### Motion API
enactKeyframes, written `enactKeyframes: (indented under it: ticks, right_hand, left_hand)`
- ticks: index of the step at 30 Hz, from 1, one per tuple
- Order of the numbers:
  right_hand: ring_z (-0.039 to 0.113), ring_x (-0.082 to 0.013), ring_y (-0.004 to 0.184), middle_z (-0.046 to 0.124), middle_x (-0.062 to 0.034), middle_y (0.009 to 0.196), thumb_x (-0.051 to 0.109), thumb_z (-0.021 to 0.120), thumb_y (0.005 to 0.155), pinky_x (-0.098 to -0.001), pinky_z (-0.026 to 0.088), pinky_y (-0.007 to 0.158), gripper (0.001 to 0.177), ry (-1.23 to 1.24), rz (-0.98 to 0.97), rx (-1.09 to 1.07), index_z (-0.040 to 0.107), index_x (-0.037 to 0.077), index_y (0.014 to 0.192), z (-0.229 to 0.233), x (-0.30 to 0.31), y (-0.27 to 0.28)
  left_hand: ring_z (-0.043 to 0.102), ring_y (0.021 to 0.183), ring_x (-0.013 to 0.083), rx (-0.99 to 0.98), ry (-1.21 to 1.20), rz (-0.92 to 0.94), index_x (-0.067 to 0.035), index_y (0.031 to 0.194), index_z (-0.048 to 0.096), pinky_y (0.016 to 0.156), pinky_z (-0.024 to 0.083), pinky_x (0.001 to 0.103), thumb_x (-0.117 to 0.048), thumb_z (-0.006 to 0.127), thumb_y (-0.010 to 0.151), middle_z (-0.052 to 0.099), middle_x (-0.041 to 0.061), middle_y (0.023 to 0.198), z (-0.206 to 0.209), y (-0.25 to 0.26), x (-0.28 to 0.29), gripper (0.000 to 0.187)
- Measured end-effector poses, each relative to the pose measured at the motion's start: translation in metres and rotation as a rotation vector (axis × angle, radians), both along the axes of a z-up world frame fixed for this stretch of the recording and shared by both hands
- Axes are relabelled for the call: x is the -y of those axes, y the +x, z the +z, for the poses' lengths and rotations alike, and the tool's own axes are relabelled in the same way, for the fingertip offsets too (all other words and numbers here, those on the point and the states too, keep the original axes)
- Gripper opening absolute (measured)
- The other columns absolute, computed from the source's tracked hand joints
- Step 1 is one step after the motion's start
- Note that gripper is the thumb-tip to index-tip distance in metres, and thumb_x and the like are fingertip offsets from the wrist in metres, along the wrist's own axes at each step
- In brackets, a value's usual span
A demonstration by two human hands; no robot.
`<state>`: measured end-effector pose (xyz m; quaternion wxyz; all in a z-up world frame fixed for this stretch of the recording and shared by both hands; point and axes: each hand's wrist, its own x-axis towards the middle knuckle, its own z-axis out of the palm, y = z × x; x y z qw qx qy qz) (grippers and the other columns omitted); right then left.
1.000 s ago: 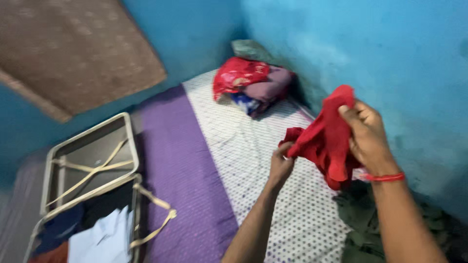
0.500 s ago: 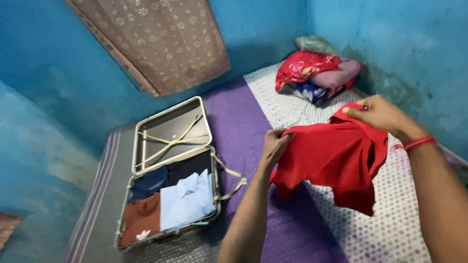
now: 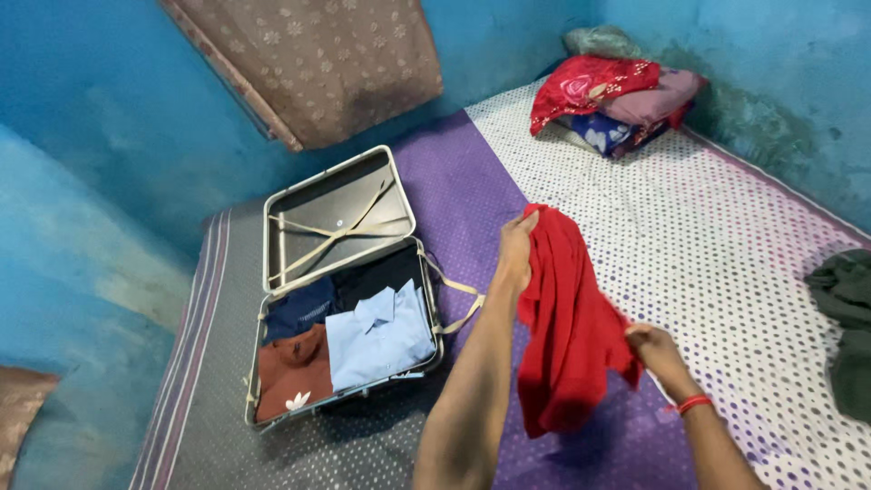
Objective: The person folds a light blue collared shirt and a red polo shirt by hand on a bed and places them into an open suitcase, then secures the items with the internal straps and closes the suitcase.
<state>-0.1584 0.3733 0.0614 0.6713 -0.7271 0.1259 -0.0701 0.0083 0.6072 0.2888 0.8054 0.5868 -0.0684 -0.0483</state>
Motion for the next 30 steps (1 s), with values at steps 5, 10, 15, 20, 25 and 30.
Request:
enactKeyframes:
  ticks: [5, 10, 15, 20, 25, 30]
  right_hand:
    - [0.059, -0.0076, 0.081, 0.063, 0.0005, 0.103, 0.026, 0.056, 0.115, -0.0251, 0.052, 0.071, 0.025, -0.194, -0.688, 0.469, 0.065, 0.005, 0.124, 0.053, 0.035, 0.002]
    - [0.063, -0.0112, 0.089, 0.069, -0.0077, 0.105, 0.024, 0.072, 0.099, -0.0265, 0.051, 0.071, 0.038, -0.341, -0.132, 0.413, 0.066, -0.005, 0.123, 0.051, -0.013, 0.036]
    - [0.063, -0.0141, 0.076, 0.072, -0.0047, 0.084, 0.012, 0.055, 0.1, -0.0304, 0.051, 0.069, 0.026, 0.032, -0.173, 0.184, 0.077, -0.002, 0.101, 0.035, -0.001, 0.073]
    - [0.053, -0.0069, 0.082, 0.066, 0.0016, 0.093, 0.016, 0.063, 0.11, -0.0254, 0.045, 0.074, 0.019, -0.059, -0.328, 0.312, 0.075, 0.0, 0.108, 0.068, 0.077, 0.091]
    - [0.058, -0.0087, 0.08, 0.07, -0.0026, 0.092, 0.015, 0.067, 0.106, -0.027, 0.048, 0.074, 0.021, -0.393, -0.143, 0.295, 0.074, -0.003, 0.114, 0.159, 0.137, 0.062]
    - [0.071, -0.0164, 0.086, 0.073, -0.0098, 0.094, 0.02, 0.067, 0.108, -0.031, 0.058, 0.084, 0.022, 0.181, 0.131, 0.409, 0.068, -0.001, 0.106, 0.206, 0.202, 0.04]
  left_hand:
    - [0.069, 0.109, 0.0271, 0.031, -0.371, -0.295, 0.01, 0.128, 0.061, 0.099, 0.057, 0.041, -0.016, 0.057, 0.108, 0.069, 0.018, 0.122, 0.015, -0.017, -0.021, 0.033]
    - [0.071, 0.108, 0.0238, 0.01, -0.456, -0.351, 0.001, 0.129, 0.065, 0.099, 0.056, 0.038, -0.014, 0.056, 0.105, 0.071, 0.013, 0.121, 0.051, -0.034, -0.002, 0.03]
    - [0.069, 0.099, 0.0164, 0.139, -0.202, -0.255, 0.001, 0.12, 0.069, 0.089, 0.055, 0.033, -0.017, 0.063, 0.103, 0.072, 0.007, 0.111, 0.059, -0.024, 0.004, 0.025]
    - [0.066, 0.077, 0.0075, 0.284, 0.368, 0.029, -0.002, 0.106, 0.077, 0.069, 0.055, 0.026, -0.029, 0.073, 0.088, 0.074, 0.0, 0.087, 0.068, -0.016, -0.046, 0.032]
    - [0.062, 0.067, 0.0078, 0.23, 0.711, -0.092, 0.003, 0.101, 0.081, 0.06, 0.05, 0.026, -0.033, 0.078, 0.088, 0.072, 0.002, 0.077, 0.083, -0.025, -0.087, 0.038]
    - [0.065, 0.071, 0.008, 0.221, 0.694, -0.689, 0.0, 0.113, 0.075, 0.067, 0.053, 0.026, -0.029, 0.081, 0.083, 0.075, 0.001, 0.083, 0.104, -0.044, -0.122, 0.042]
